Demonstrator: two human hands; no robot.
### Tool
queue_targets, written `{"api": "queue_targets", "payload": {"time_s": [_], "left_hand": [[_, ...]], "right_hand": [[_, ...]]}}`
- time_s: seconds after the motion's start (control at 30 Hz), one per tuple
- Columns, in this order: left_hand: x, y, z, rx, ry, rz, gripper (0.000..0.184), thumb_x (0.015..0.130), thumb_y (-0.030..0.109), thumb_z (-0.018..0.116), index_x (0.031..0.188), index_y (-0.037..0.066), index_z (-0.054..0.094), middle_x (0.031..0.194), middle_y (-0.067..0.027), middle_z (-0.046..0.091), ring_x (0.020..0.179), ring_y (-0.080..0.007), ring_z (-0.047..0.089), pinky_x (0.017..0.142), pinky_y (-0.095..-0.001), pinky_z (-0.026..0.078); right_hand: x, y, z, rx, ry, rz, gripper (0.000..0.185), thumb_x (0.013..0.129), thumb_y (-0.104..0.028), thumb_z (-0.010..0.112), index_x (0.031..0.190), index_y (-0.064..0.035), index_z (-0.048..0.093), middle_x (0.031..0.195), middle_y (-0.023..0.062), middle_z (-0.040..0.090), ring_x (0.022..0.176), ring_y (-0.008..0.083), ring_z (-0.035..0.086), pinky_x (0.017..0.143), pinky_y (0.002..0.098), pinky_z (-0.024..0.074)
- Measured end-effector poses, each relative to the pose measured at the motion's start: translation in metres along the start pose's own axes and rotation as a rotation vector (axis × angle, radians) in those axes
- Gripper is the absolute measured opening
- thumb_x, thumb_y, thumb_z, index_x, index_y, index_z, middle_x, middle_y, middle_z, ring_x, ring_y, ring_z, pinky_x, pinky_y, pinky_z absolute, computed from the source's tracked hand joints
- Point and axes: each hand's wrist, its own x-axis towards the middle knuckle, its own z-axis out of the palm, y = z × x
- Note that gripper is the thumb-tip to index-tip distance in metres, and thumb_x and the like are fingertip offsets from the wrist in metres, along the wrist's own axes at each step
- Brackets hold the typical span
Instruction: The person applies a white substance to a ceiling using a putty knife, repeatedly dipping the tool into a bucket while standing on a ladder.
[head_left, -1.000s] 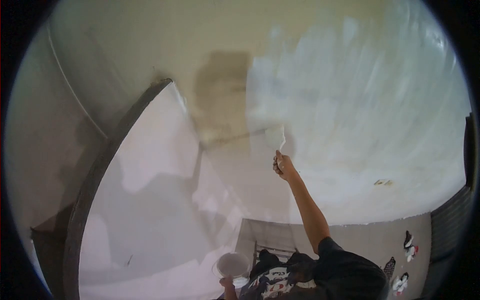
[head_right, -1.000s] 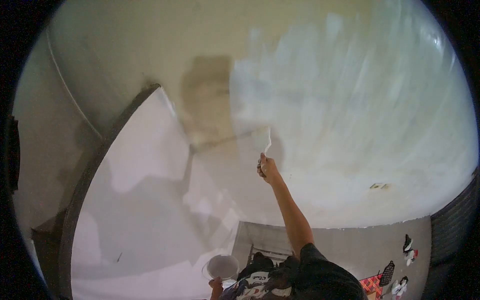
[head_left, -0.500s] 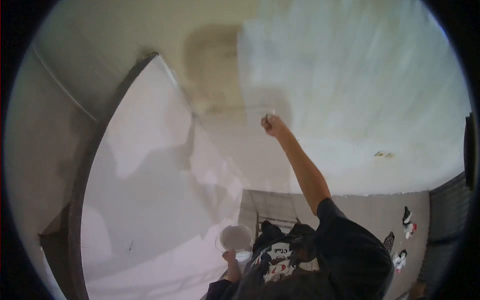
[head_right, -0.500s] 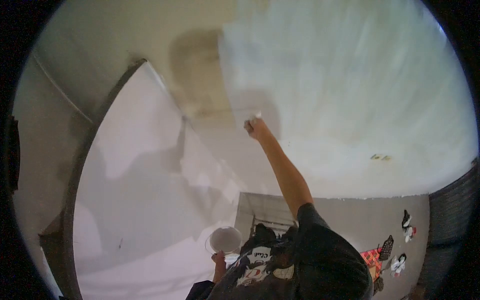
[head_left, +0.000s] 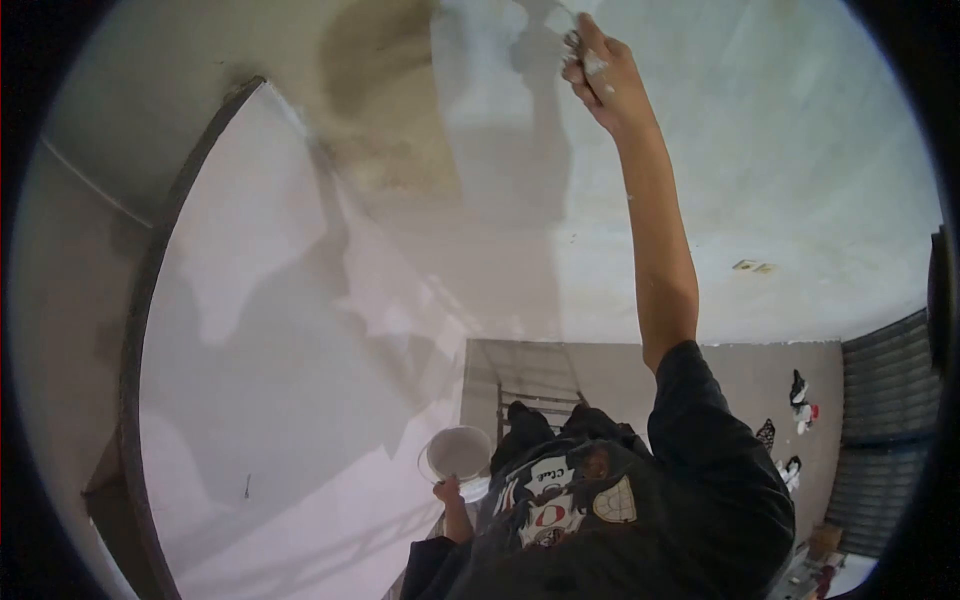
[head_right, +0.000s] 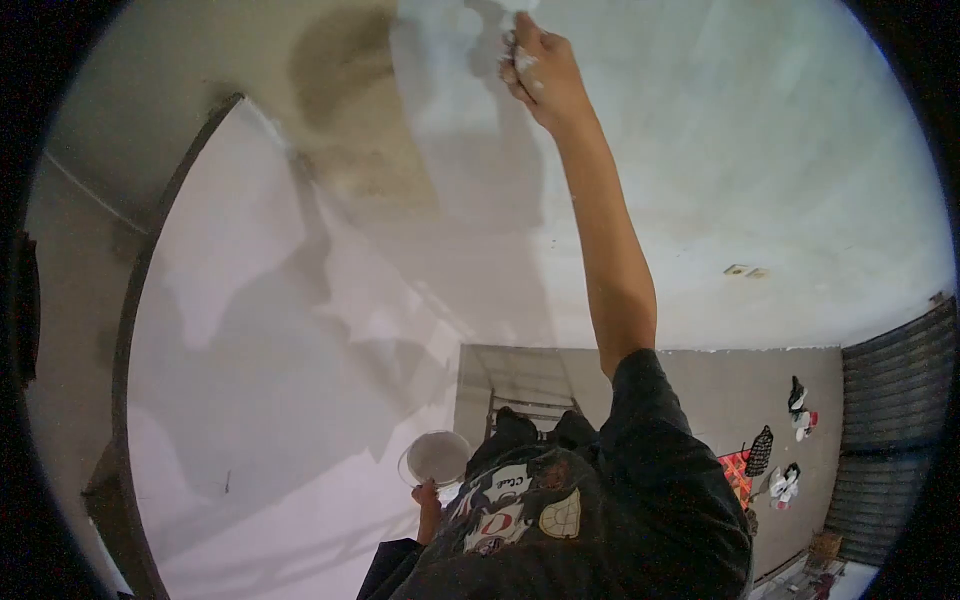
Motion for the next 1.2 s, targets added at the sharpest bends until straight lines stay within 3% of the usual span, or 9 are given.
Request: {"api": "queue_targets", "payload": {"time_s": [0.2, 0.33, 0.57, 0.67, 0.73, 0.87, 1.0, 1.13, 1.2], "left_hand": [[-0.015, 0.014, 0.0, -0.058, -0.057, 0.044, 0.025, 0.06, 0.014, 0.064, 0.05, -0.001, 0.047, 0.046, -0.0046, 0.046, 0.036, -0.0099, 0.04, 0.032, -0.0252, 0.029], [-0.022, 0.036, 0.007, -0.107, -0.1, -0.003, 0.024, 0.063, 0.012, 0.062, 0.05, -0.001, 0.046, 0.045, -0.0042, 0.046, 0.036, -0.01, 0.04, 0.032, -0.0241, 0.029], [-0.023, 0.05, 0.016, -0.026, -0.164, 0.01, 0.021, 0.063, 0.011, 0.062, 0.055, -0.002, 0.048, 0.047, -0.0061, 0.047, 0.036, -0.0107, 0.041, 0.033, -0.0248, 0.031], [-0.011, 0.05, 0.023, -0.011, -0.131, -0.003, 0.021, 0.061, 0.011, 0.063, 0.056, -0.002, 0.048, 0.048, -0.006, 0.047, 0.037, -0.0105, 0.041, 0.033, -0.0254, 0.03], [-0.03, 0.073, 0.02, -0.052, -0.162, 0.017, 0.02, 0.06, 0.01, 0.064, 0.056, -0.002, 0.048, 0.048, -0.0057, 0.047, 0.038, -0.0104, 0.04, 0.033, -0.0256, 0.029], [-0.014, 0.055, 0.024, -0.04, -0.2, 0.051, 0.021, 0.06, 0.013, 0.064, 0.058, -0.002, 0.048, 0.05, -0.0056, 0.047, 0.039, -0.0114, 0.041, 0.033, -0.0264, 0.029], [-0.005, 0.049, 0.033, 0.109, -0.227, 0.091, 0.023, 0.064, 0.018, 0.063, 0.065, -0.002, 0.05, 0.054, -0.006, 0.048, 0.04, -0.0132, 0.042, 0.034, -0.0268, 0.031], [-0.017, 0.065, 0.039, 0.202, -0.191, 0.014, 0.022, 0.064, 0.016, 0.064, 0.064, 0.0, 0.049, 0.053, -0.0045, 0.047, 0.038, -0.0118, 0.041, 0.033, -0.0251, 0.03], [-0.014, 0.055, 0.043, 0.047, -0.214, 0.046, 0.02, 0.065, 0.015, 0.062, 0.064, -0.001, 0.05, 0.054, -0.0048, 0.047, 0.038, -0.011, 0.039, 0.033, -0.0244, 0.03]], "right_hand": [[-0.017, 0.133, -0.105, -0.211, 0.135, 0.023, 0.044, 0.083, -0.046, 0.037, 0.061, -0.0087, 0.041, 0.049, -0.0017, 0.035, 0.041, 0.0065, 0.032, 0.036, 0.0212, 0.0257], [-0.069, 0.237, -0.157, -0.2, 0.149, 0.308, 0.042, 0.083, -0.047, 0.038, 0.069, -0.0077, 0.045, 0.047, -0.0029, 0.035, 0.038, 0.0062, 0.033, 0.033, 0.0203, 0.0257], [-0.127, 0.329, -0.195, -0.038, 0.281, 0.652, 0.039, 0.085, -0.04, 0.038, 0.065, -0.0057, 0.042, 0.046, 0.0013, 0.038, 0.034, 0.009, 0.034, 0.029, 0.0223, 0.0235], [-0.111, 0.314, -0.196, 0.178, 0.282, 0.75, 0.037, 0.086, -0.035, 0.039, 0.063, -0.0058, 0.04, 0.048, 0.0018, 0.039, 0.034, 0.0094, 0.034, 0.028, 0.0221, 0.0234], [-0.084, 0.295, -0.193, 0.311, 0.409, 0.662, 0.034, 0.084, -0.036, 0.042, 0.065, -0.0084, 0.043, 0.051, 0.0012, 0.04, 0.036, 0.009, 0.033, 0.028, 0.0192, 0.0207], [-0.044, 0.168, -0.177, 0.428, 0.261, 0.556, 0.03, 0.086, -0.029, 0.038, 0.066, -0.0059, 0.039, 0.053, 0.0015, 0.041, 0.037, 0.007, 0.032, 0.028, 0.0192, 0.0189], [-0.042, 0.067, -0.138, 0.137, 0.117, 0.402, 0.036, 0.085, -0.035, 0.04, 0.064, -0.0059, 0.042, 0.055, 0.0009, 0.042, 0.04, 0.0052, 0.034, 0.029, 0.0196, 0.0202], [-0.017, -0.001, -0.11, -0.165, 0.128, -0.126, 0.04, 0.082, -0.042, 0.044, 0.064, -0.0056, 0.045, 0.048, -0.0004, 0.039, 0.037, 0.0058, 0.031, 0.03, 0.0179, 0.0201], [-0.011, -0.042, -0.096, -0.038, 0.131, -0.129, 0.042, 0.082, -0.043, 0.043, 0.064, -0.0046, 0.046, 0.048, -0.0006, 0.038, 0.037, 0.0054, 0.032, 0.031, 0.0188, 0.0208]]}}
